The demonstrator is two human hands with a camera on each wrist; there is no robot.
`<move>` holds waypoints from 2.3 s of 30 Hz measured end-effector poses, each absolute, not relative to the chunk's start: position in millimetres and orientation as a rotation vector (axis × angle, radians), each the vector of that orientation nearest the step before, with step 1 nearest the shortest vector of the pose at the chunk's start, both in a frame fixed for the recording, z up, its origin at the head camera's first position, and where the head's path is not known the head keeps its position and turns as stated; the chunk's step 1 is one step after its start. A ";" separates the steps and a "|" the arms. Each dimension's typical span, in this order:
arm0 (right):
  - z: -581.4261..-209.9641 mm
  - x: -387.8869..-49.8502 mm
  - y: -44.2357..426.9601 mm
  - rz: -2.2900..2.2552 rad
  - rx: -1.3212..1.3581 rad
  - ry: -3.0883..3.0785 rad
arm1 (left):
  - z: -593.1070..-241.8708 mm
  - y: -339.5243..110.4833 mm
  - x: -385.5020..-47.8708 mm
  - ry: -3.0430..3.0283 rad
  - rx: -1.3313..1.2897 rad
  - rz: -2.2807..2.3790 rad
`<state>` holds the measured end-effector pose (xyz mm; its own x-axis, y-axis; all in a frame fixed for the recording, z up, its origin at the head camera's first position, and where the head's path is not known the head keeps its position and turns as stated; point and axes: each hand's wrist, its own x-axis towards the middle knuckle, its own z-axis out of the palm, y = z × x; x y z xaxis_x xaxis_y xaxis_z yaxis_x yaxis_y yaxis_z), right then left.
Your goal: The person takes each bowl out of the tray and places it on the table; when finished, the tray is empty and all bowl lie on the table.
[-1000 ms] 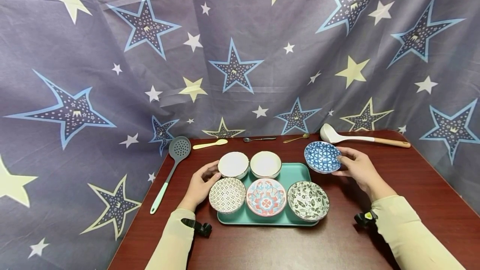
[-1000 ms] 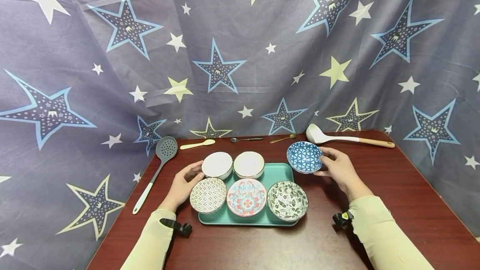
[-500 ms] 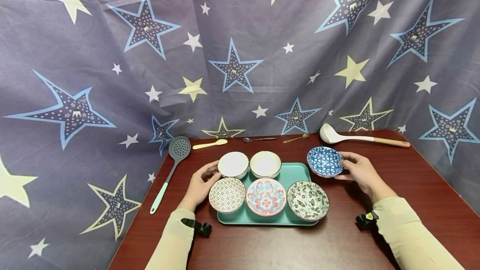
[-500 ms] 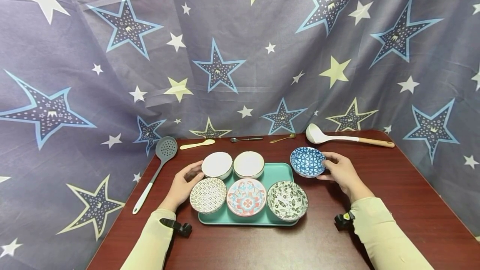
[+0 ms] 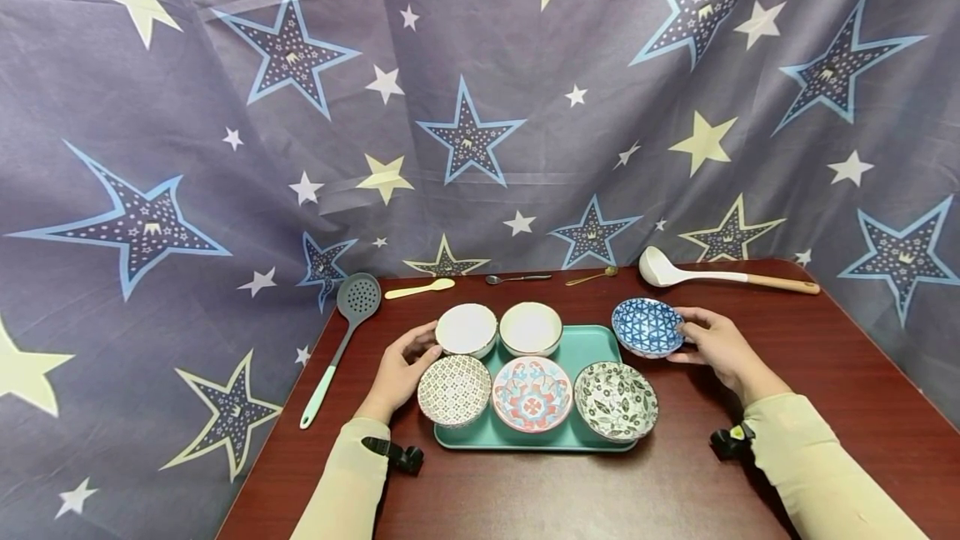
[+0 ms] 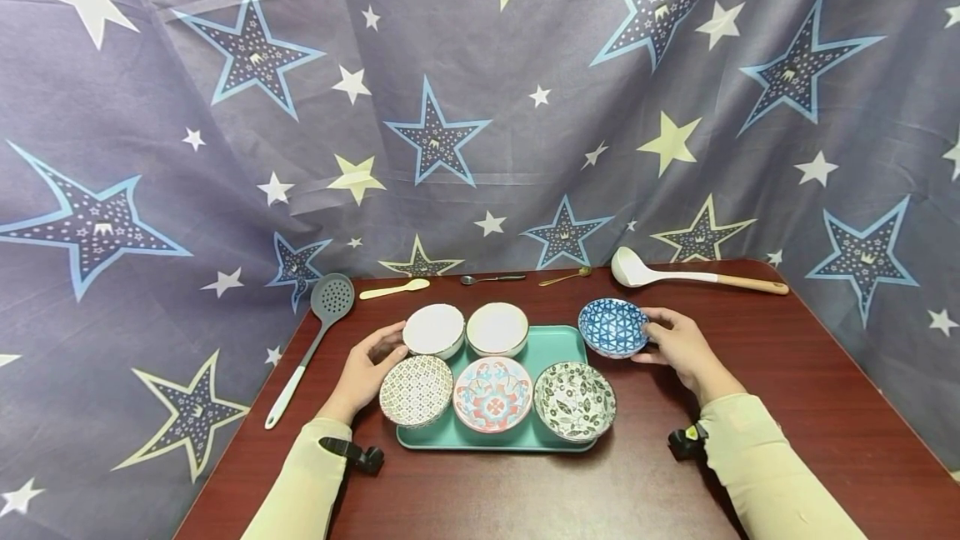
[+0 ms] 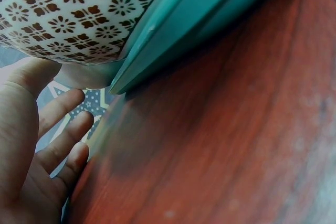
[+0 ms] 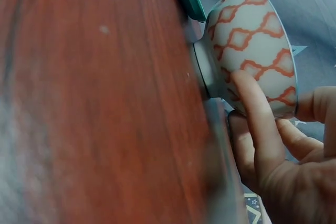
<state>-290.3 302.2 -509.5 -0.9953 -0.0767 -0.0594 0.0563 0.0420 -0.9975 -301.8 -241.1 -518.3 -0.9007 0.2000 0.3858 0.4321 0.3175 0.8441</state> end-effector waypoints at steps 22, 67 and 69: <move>-506.9 -291.3 308.9 -2.052 -0.038 2.230 | -518.5 -241.8 -301.6 -2.376 -0.583 -1.628; -419.8 -334.3 210.7 -1.893 -0.333 2.402 | -544.5 -250.5 -318.7 -2.404 -0.532 -1.608; -420.2 -336.8 204.6 -1.888 -0.323 2.365 | -544.3 -250.4 -319.1 -2.410 -0.530 -1.609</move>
